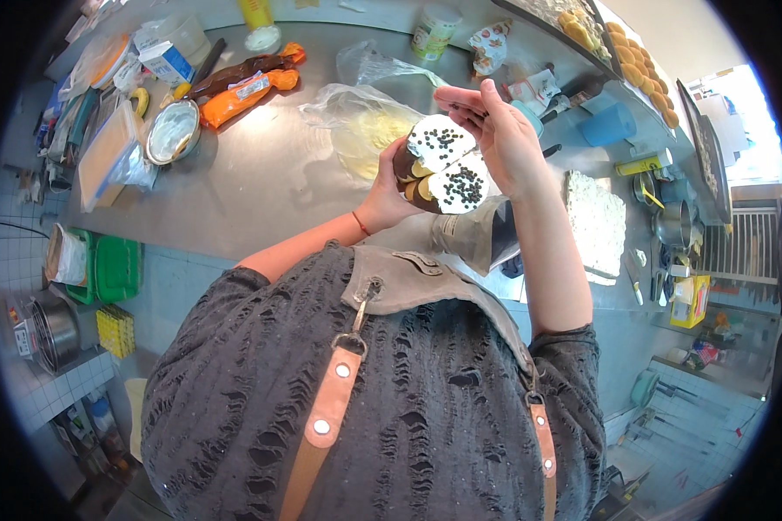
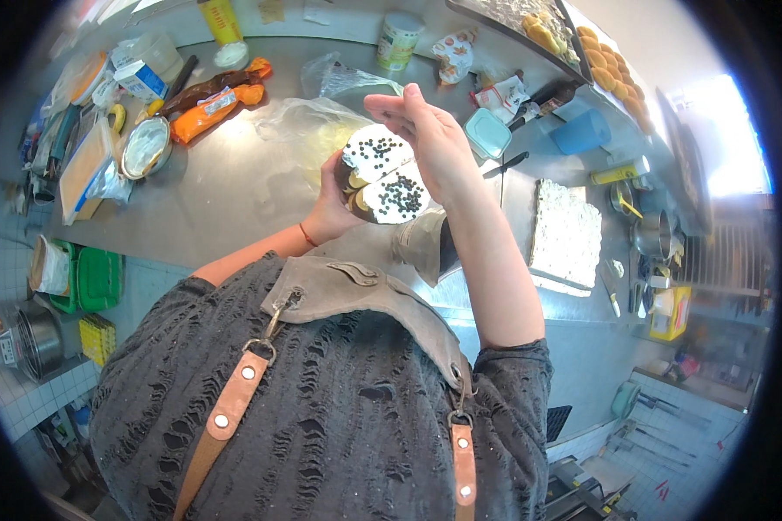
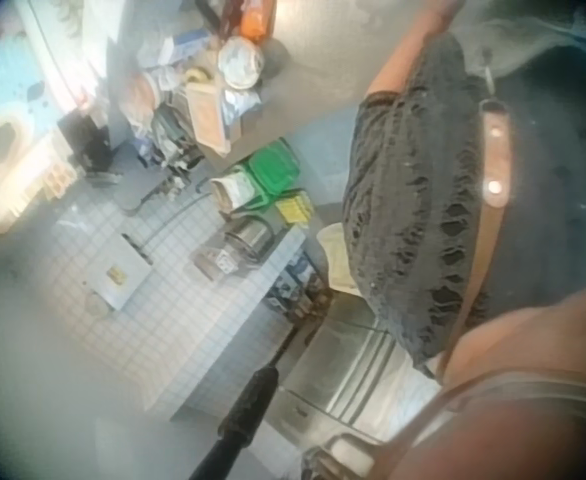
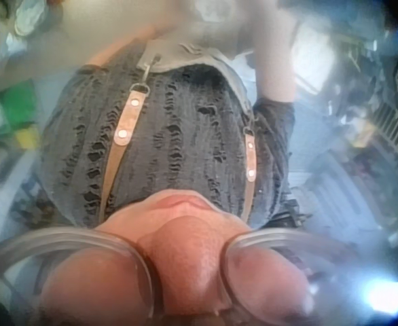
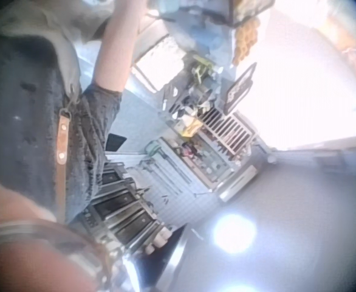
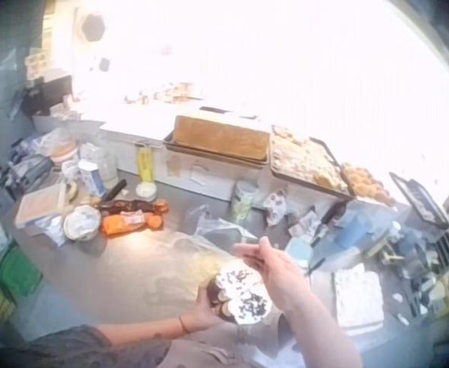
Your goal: The person retrieves a sheet of white icing from a plastic bag, places it on the counter, and then picks up two pastries. They sprinkle black seeds onto the iced surfaces of the pastries and place them on a tray.
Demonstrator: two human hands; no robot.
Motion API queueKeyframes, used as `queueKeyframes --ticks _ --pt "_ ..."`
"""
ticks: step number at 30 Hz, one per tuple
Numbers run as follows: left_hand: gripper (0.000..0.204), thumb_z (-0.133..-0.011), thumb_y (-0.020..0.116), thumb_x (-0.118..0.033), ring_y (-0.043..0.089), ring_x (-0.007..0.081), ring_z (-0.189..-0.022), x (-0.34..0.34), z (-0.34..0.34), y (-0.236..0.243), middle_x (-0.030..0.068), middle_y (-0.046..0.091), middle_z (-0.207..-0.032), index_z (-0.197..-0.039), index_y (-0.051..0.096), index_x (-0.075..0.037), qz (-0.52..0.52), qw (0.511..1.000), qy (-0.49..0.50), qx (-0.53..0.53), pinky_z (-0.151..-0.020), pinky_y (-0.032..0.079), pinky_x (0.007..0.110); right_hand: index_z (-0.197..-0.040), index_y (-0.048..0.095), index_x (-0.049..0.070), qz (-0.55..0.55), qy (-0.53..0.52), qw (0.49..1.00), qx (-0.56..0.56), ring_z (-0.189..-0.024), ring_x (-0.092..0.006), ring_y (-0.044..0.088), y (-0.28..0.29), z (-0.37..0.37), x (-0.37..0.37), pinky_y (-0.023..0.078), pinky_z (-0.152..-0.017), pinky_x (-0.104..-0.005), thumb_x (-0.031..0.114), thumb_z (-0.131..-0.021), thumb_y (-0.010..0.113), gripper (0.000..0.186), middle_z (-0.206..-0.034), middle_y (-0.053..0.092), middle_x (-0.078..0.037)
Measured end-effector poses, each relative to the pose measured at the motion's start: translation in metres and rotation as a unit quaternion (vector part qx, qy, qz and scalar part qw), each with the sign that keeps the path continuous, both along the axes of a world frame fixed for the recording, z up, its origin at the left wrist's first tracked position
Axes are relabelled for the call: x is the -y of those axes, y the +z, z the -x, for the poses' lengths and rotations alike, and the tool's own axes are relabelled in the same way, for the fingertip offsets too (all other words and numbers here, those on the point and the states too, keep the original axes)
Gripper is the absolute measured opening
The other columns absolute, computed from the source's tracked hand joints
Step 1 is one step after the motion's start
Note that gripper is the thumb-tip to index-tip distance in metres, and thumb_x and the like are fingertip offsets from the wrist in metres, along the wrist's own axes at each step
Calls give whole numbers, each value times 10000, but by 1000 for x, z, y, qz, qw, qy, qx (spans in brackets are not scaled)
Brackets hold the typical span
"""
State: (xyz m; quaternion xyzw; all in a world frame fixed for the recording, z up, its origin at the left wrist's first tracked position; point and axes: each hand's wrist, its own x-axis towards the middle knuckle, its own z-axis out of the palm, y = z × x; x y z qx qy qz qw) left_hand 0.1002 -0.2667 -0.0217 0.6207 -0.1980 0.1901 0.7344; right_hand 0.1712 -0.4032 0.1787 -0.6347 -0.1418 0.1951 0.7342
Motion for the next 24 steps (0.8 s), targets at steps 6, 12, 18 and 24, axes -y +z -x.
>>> queueKeyframes --ticks 6,12,18,24 --pt "1276 -626 1001 -108 479 295 -1404 1 -4 -5 171 409 -1520 -1543 115 -160 -13 1000 9 22 -1153 430 469 -1270 688 -53 -53 33 993 -98 -1233 -202 588 -3 1 -4 443 -1104 -365 483 -1135 286 683 -1309 682 -156" --pt "1287 -625 1002 -111 476 292 -1404 4 -6 -10 171 404 -1522 -1544 102 -162 0 999 6 44 -1156 423 470 -1303 688 -13 -34 40 999 -13 -1210 -178 590 0 10 -8 452 -1084 -346 477 -1138 250 678 -1320 681 -109" --pt "1275 -633 995 -95 478 285 -1406 3 -7 -11 177 394 -1529 -1539 101 -160 6 1000 -1 31 -1135 454 457 -1337 650 -30 39 43 997 55 -1336 -225 505 1 13 -6 303 -1200 -396 432 -1143 238 649 -1406 634 -129" --pt "1255 -638 992 -91 507 284 -1382 1 -3 1 171 399 -1528 -1521 102 -156 -12 999 24 46 -1130 461 449 -1218 689 -6 4 -35 994 105 -1039 -137 649 -13 10 -10 507 -967 -302 249 -1110 488 342 -1128 715 -65"
